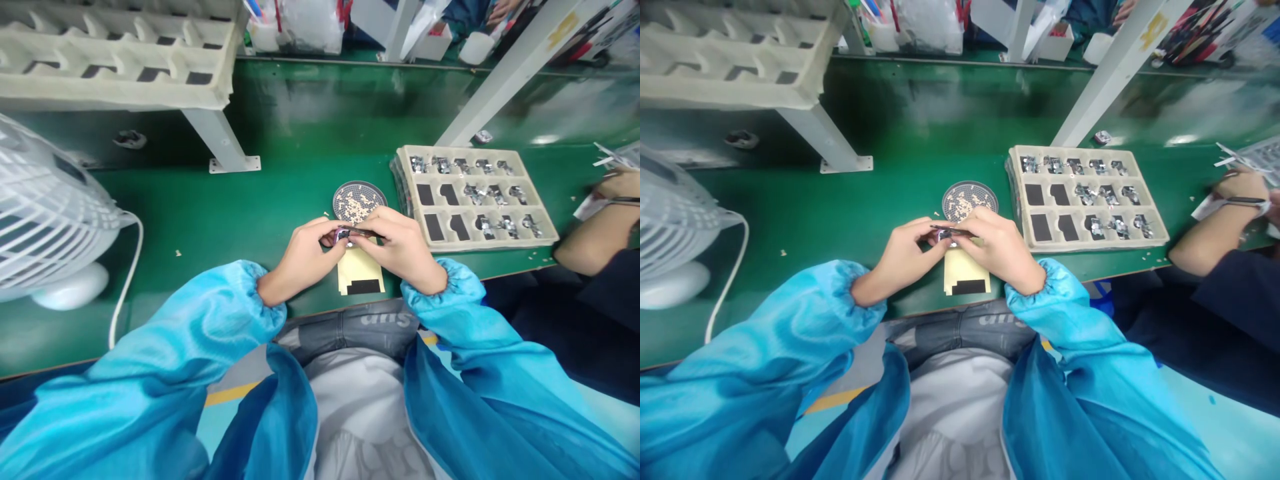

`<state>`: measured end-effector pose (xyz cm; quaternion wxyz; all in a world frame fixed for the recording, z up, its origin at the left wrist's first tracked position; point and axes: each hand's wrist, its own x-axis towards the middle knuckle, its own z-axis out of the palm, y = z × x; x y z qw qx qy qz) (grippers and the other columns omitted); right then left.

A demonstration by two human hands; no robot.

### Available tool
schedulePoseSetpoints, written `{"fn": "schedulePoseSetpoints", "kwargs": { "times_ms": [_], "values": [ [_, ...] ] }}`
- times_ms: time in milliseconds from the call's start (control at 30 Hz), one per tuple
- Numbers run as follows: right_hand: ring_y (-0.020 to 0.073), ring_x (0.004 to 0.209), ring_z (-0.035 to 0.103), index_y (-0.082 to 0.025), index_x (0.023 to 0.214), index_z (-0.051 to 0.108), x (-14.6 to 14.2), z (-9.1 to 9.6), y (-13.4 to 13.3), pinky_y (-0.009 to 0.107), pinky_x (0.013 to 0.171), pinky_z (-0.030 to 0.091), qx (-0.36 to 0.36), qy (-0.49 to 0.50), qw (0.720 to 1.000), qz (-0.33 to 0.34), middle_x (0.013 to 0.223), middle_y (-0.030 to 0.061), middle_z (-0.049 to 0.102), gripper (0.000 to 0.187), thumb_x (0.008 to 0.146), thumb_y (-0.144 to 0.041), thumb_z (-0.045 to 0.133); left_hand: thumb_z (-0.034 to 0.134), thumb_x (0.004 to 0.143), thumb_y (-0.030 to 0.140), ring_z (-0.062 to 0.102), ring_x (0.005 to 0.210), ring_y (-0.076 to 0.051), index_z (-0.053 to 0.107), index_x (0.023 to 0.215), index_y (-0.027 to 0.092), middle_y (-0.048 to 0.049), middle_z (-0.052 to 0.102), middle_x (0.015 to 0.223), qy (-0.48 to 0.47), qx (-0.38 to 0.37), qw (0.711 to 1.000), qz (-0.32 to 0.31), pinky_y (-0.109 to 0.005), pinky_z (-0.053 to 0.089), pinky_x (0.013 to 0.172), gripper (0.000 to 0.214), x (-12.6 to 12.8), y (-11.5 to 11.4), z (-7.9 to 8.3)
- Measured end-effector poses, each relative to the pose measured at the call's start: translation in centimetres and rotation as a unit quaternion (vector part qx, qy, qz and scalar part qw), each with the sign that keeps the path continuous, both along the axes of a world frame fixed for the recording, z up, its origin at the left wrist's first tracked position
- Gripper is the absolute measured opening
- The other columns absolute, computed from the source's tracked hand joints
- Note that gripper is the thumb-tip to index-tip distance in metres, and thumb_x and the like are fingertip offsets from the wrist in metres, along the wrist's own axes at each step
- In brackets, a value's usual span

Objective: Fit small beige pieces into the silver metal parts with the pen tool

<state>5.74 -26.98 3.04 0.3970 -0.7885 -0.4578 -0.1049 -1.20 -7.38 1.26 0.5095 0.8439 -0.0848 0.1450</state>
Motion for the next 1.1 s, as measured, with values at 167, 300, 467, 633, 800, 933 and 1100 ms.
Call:
{"fn": "schedulePoseSetpoints", "kwargs": {
  "times_ms": [167,300,467,633,800,933,1100],
  "values": [
    [0.0175,0.081,0.064,-0.017,0.093,0.076,1.1,0.6,0.5,0.031,0.073,0.052,-0.019,0.023,0.999,0.021,0.086,0.0041,0.068,0.006,0.094,-0.023,0.076,0.065,0.089,0.012,0.056,0.069,-0.013,0.076,0.09,0.017,0.0007,0.059,0.074,-0.041,0.03,0.999,0.011,-0.025,0.044,0.062,0.012,0.3,0.3,-0.3],
    [0.0164,0.077,0.063,-0.018,0.092,0.078,1.4,1.0,0.9,0.03,0.07,0.05,-0.023,0.049,0.998,0.028,0.082,0.0026,0.067,0.008,0.093,-0.026,0.08,0.064,0.091,0.014,0.057,0.073,-0.014,0.077,0.101,0.018,-0.0006,0.062,0.079,-0.055,0.065,0.996,0.004,-0.027,0.044,0.065,0.016,0.2,0.7,-0.5],
    [0.015,0.076,0.063,-0.019,0.091,0.081,1.7,0.4,1.0,0.029,0.069,0.049,-0.013,0.072,0.997,0.04,0.081,0.0011,0.067,0.005,0.09,-0.023,0.083,0.063,0.094,0.017,0.058,0.077,-0.016,0.077,0.103,0.017,-0.0028,0.064,0.083,-0.069,0.118,0.991,-0.007,-0.029,0.046,0.07,0.017,0.2,1.3,-0.6],
    [0.0155,0.08,0.064,-0.021,0.092,0.08,1.8,-0.3,1.1,0.03,0.073,0.051,-0.001,0.055,0.998,0.035,0.084,0.0014,0.068,0.003,0.094,-0.023,0.078,0.063,0.093,0.016,0.061,0.079,-0.016,0.078,0.116,0.019,-0.0023,0.067,0.085,-0.073,0.106,0.992,-0.003,-0.028,0.047,0.071,0.028,0.3,1.2,-0.6],
    [0.0173,0.081,0.065,-0.021,0.093,0.078,1.7,-0.2,0.9,0.031,0.073,0.054,0.04,0.064,0.997,0.032,0.087,0.0025,0.068,0.007,0.092,-0.028,0.08,0.066,0.091,0.018,0.061,0.075,-0.015,0.08,0.115,0.02,-0.0022,0.069,0.084,-0.002,0.05,0.998,0.03,-0.028,0.049,0.069,0.028,0.8,1.4,-0.1],
    [0.0234,0.089,0.067,-0.018,0.1,0.077,2.6,-0.5,0.3,0.039,0.082,0.056,0.0,0.025,0.994,-0.107,0.094,0.0077,0.07,0.012,0.098,-0.028,0.07,0.071,0.088,0.023,0.064,0.074,-0.015,0.081,0.113,0.018,-0.0041,0.077,0.092,0.089,-0.06,0.993,0.051,-0.028,0.051,0.069,0.027,1.5,1.9,0.1],
    [0.0272,0.099,0.068,-0.015,0.118,0.075,2.9,-1.1,-0.3,0.044,0.092,0.057,-0.044,0.004,0.988,-0.149,0.105,0.0125,0.071,0.024,0.102,-0.025,0.06,0.074,0.088,0.032,0.068,0.083,-0.018,0.079,0.116,0.018,-0.0061,0.079,0.101,0.1,-0.112,0.987,0.056,-0.03,0.052,0.073,0.032,2.1,2.5,-0.6]
  ]
}}
